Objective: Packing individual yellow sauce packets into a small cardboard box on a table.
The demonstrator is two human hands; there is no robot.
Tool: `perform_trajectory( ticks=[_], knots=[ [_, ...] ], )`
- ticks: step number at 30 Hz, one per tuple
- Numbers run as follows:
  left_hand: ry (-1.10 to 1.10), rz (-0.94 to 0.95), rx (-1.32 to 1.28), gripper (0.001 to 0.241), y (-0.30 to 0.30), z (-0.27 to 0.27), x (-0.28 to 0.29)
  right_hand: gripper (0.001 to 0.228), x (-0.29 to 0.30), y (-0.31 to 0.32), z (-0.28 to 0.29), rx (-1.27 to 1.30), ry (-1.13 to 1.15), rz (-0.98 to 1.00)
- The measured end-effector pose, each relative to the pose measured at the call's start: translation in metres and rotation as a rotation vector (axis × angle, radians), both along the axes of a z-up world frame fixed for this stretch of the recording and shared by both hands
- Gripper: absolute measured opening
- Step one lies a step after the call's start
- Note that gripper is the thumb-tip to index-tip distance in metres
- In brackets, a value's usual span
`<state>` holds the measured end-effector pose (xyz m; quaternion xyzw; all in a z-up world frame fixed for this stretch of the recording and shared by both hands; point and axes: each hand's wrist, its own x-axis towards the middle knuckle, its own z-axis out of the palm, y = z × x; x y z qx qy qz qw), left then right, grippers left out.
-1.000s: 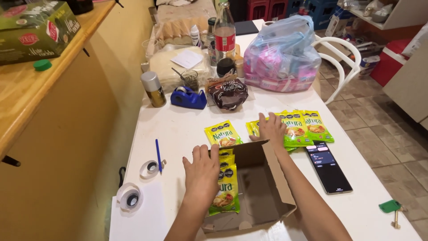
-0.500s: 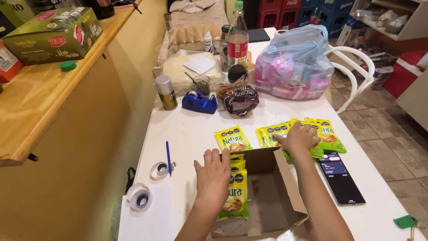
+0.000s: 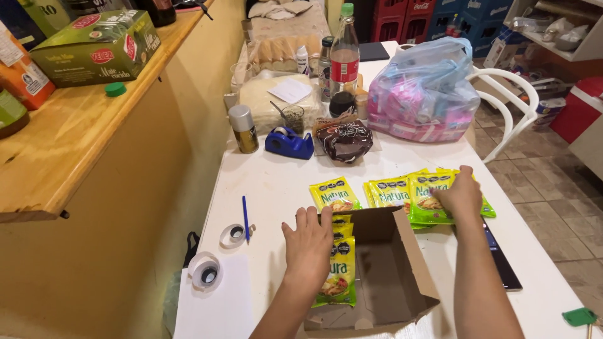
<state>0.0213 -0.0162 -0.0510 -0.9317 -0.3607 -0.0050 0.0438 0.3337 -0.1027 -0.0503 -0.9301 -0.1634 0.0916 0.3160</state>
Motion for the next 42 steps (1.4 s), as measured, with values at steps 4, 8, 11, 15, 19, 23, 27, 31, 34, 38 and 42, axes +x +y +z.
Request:
perform_trajectory(
  ticks=[4,8,11,15,19,23,27,31,34,38,42],
  knots=[
    [0.0,0.002,-0.01,0.107,-0.001,0.002,0.0,0.071,-0.004,-0.028,0.006,0.164,-0.281,0.048],
    [-0.012,-0.003,-0.024,0.108,-0.002,0.002,0.0,0.073,-0.114,-0.086,0.094,0.768,-0.678,0.25],
    [-0.026,0.0,-0.098,0.102,-0.002,0.012,-0.002,0.079,-0.179,-0.113,0.103,1.136,-0.506,0.44],
    [-0.14,-0.005,-0.199,0.089,0.003,0.016,-0.007,0.086,-0.236,-0.103,0.054,1.149,-0.135,0.191],
    [-0.37,-0.052,-0.4,0.053,0.007,0.043,-0.02,0.073,-0.273,-0.072,0.025,0.855,0.377,0.164],
    [-0.585,0.059,-0.526,0.026,0.021,0.061,-0.035,0.083,-0.264,-0.056,-0.012,0.65,0.5,0.304],
    [-0.63,0.047,-0.47,0.018,0.022,0.067,-0.047,0.109,-0.263,-0.051,-0.039,0.268,0.46,0.457],
    [-0.602,0.031,-0.503,0.025,0.02,0.07,-0.047,0.167,-0.254,-0.053,-0.053,-0.034,0.074,0.72],
    [-0.669,-0.03,-0.607,0.038,0.026,0.057,-0.035,0.161,-0.252,-0.049,-0.057,-0.076,0.063,0.793],
    [-0.561,0.008,-0.641,0.061,0.04,0.041,-0.019,0.153,-0.234,-0.029,-0.091,-0.088,-0.232,0.765],
    [-0.507,0.021,-0.639,0.057,0.034,0.059,-0.021,0.167,-0.223,-0.012,-0.099,-0.128,-0.321,0.774]
  ],
)
